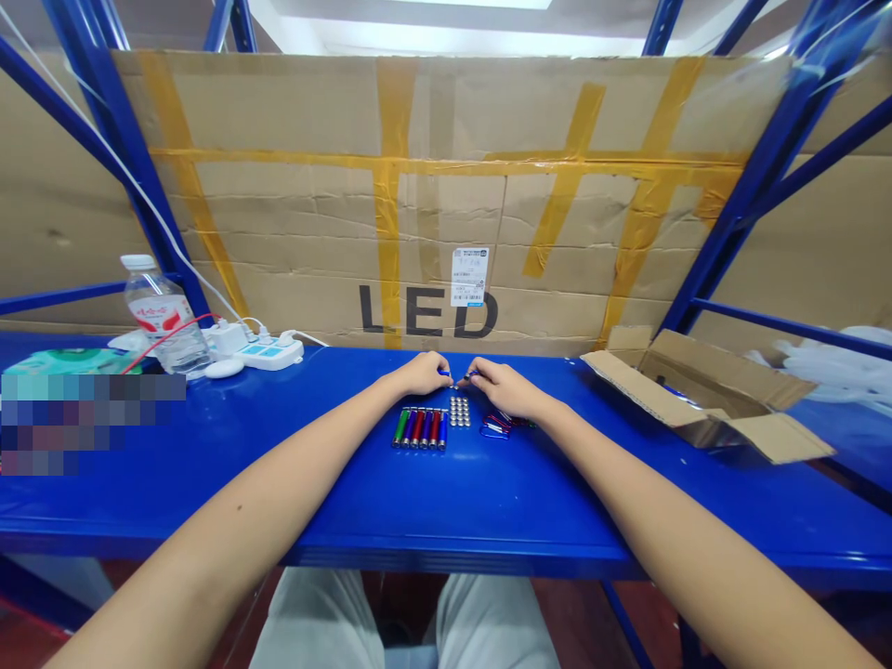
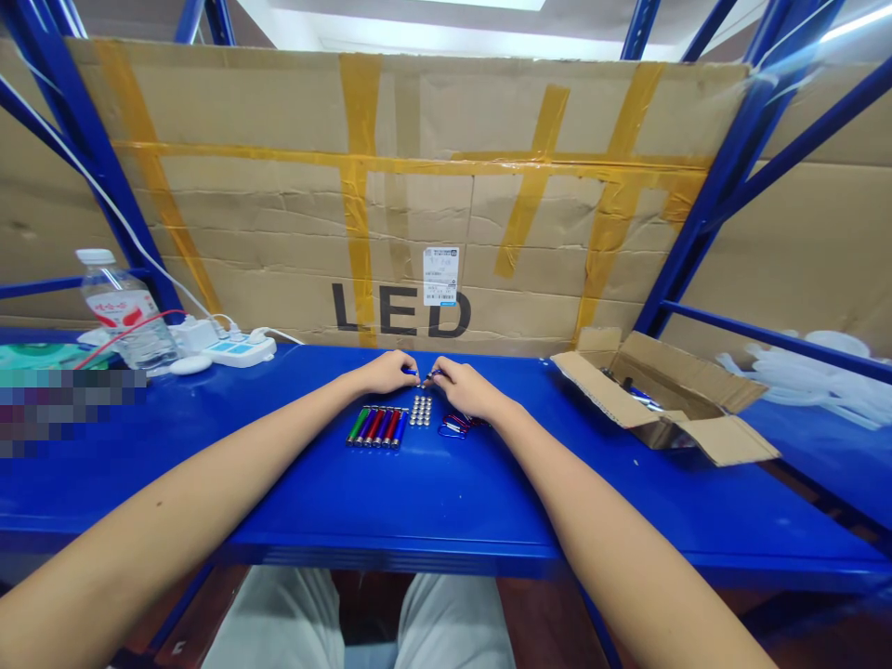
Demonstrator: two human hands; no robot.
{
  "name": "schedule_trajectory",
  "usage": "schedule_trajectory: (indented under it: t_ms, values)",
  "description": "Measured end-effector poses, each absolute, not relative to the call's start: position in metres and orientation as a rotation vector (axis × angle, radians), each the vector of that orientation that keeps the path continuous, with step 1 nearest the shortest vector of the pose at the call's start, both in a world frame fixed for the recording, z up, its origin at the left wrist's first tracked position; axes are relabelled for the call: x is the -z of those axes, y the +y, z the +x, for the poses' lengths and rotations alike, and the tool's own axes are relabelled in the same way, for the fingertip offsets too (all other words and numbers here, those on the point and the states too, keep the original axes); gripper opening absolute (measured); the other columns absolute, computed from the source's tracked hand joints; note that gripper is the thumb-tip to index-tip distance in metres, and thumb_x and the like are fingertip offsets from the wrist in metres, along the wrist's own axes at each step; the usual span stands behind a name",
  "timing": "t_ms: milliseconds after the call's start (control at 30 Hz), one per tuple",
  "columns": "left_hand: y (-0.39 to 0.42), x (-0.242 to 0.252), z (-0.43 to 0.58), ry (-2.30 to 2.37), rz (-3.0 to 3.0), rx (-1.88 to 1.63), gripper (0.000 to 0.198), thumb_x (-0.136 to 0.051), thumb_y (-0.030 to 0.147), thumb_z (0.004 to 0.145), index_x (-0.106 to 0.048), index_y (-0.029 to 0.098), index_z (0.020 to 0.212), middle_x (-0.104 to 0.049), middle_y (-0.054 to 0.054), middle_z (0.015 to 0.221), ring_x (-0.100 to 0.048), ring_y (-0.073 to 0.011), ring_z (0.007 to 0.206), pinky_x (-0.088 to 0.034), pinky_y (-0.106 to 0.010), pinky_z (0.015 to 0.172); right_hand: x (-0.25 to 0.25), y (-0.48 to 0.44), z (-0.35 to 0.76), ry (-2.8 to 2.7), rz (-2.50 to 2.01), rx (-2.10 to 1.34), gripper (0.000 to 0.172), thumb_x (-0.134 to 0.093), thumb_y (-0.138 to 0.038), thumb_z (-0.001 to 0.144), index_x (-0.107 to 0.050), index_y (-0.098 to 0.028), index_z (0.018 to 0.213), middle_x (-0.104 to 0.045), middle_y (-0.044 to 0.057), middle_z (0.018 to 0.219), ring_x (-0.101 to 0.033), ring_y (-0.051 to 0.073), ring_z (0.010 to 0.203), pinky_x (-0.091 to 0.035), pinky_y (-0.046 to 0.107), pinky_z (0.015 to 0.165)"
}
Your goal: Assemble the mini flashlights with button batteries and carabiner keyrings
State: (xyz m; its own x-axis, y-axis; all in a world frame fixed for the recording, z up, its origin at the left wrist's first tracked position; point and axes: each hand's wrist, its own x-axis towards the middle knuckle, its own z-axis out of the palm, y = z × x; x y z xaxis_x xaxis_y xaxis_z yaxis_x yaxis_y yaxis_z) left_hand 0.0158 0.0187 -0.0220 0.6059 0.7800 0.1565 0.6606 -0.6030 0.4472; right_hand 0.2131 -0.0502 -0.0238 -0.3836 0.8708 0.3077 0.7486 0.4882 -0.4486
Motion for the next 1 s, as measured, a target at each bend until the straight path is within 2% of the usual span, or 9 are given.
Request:
schedule_trajectory:
  t_ms: [467, 1000]
  values:
    - [0.010, 0.018, 0.025, 1.071, 2.449, -0.361, 0.018, -0.063, 0.029, 0.074, -0.072, 0.015, 0.081, -0.068, -0.002, 0.076, -0.057, -0.0157, 0.073, -0.040, -0.026, 0.065, 0.018, -0.054, 0.217, -2.239, -1.303, -0.365, 0.010, -0.046, -0.022, 0.092, -0.054, -0.021, 0.087, -0.075, 0.003, 0.096, -0.063, 0.018, 0.085, -0.042, 0.028, 0.073]
    - [0.009, 0.016, 0.024, 1.036, 2.451, -0.313, 0.019, -0.063, 0.030, 0.075, -0.071, 0.014, 0.080, -0.066, 0.000, 0.072, -0.054, -0.0139, 0.068, -0.037, -0.025, 0.062, 0.020, -0.054, 0.217, -2.208, -1.263, -0.463, 0.010, -0.047, -0.023, 0.092, -0.054, -0.021, 0.085, -0.075, 0.003, 0.094, -0.064, 0.018, 0.086, -0.043, 0.029, 0.075]
